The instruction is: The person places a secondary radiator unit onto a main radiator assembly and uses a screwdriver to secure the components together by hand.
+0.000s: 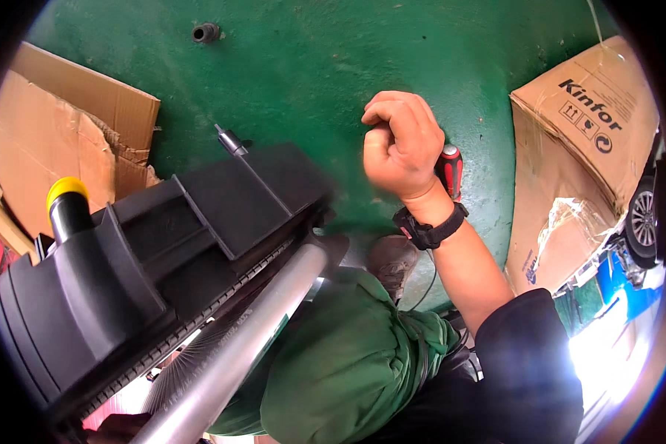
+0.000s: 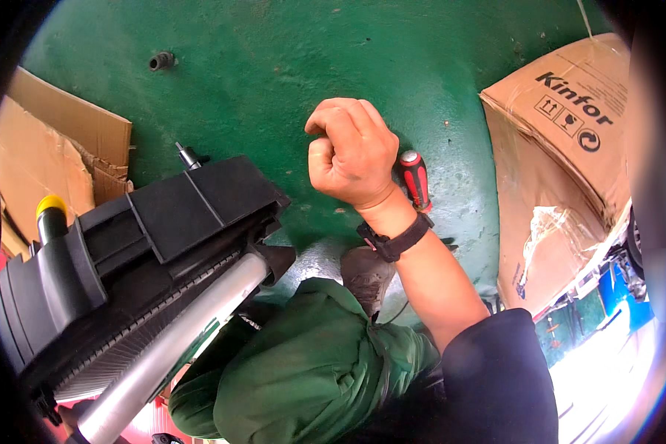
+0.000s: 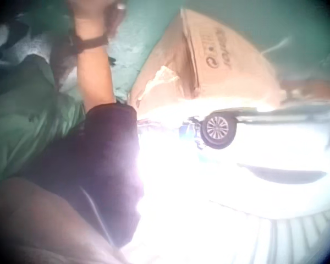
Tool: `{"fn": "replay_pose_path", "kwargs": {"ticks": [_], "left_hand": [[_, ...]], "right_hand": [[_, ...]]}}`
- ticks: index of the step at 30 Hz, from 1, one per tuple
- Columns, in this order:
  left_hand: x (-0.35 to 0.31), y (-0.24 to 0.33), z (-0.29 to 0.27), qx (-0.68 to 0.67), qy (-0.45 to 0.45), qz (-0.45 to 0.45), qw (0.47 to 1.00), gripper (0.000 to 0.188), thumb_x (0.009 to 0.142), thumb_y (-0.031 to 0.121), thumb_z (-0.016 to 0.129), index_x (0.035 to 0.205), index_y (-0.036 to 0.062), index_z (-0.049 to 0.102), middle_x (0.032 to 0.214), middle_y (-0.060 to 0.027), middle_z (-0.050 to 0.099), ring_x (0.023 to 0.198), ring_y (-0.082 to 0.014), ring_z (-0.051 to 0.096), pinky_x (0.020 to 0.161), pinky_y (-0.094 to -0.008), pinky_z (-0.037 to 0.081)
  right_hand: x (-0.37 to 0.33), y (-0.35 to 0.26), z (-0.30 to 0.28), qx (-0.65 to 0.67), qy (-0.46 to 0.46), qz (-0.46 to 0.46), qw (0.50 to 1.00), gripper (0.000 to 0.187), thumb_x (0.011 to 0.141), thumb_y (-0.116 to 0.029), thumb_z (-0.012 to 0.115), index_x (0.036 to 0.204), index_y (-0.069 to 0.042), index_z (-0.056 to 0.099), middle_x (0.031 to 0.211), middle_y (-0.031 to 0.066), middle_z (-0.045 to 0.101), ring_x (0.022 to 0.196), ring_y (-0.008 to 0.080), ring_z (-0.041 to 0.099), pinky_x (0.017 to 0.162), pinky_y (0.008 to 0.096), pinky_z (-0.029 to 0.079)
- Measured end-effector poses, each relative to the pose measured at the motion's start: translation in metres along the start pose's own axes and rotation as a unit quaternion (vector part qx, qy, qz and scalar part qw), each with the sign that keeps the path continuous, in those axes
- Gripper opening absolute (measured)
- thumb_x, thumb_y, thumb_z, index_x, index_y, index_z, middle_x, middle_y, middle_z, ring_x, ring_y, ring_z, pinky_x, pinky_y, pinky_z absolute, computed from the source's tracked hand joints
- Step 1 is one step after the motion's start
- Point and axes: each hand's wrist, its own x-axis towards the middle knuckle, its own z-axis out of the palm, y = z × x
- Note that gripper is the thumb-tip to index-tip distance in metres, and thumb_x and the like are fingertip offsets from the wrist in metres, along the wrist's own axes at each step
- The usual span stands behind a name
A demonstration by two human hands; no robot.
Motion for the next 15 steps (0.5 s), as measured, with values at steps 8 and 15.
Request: {"fn": "replay_pose_path", "kwargs": {"ticks": [8,15], "left_hand": [[0.006,-0.002,0.011,0.056,-0.060,-0.022,0.996,0.062,0.095,0.031,0.065,0.140,-0.0079,0.047,0.126,-0.0240,0.058,0.117,-0.0319,0.056,0.106,-0.0439,0.041],[0.000,0.005,0.017,0.090,-0.096,-0.028,0.991,0.062,0.091,0.029,0.068,0.138,-0.0075,0.049,0.120,-0.0238,0.060,0.112,-0.0323,0.058,0.103,-0.0443,0.045]], "right_hand": [[0.001,0.000,0.002,-0.040,-0.024,-0.012,0.999,0.026,0.062,0.004,0.056,0.083,-0.011,0.061,0.086,0.0044,0.066,0.070,0.0236,0.061,0.058,0.0335,0.050],[0.005,-0.001,0.003,-0.071,-0.036,-0.013,0.997,0.025,0.062,-0.001,0.058,0.083,-0.014,0.061,0.088,0.0019,0.065,0.073,0.0222,0.060,0.056,0.0328,0.049]]}}
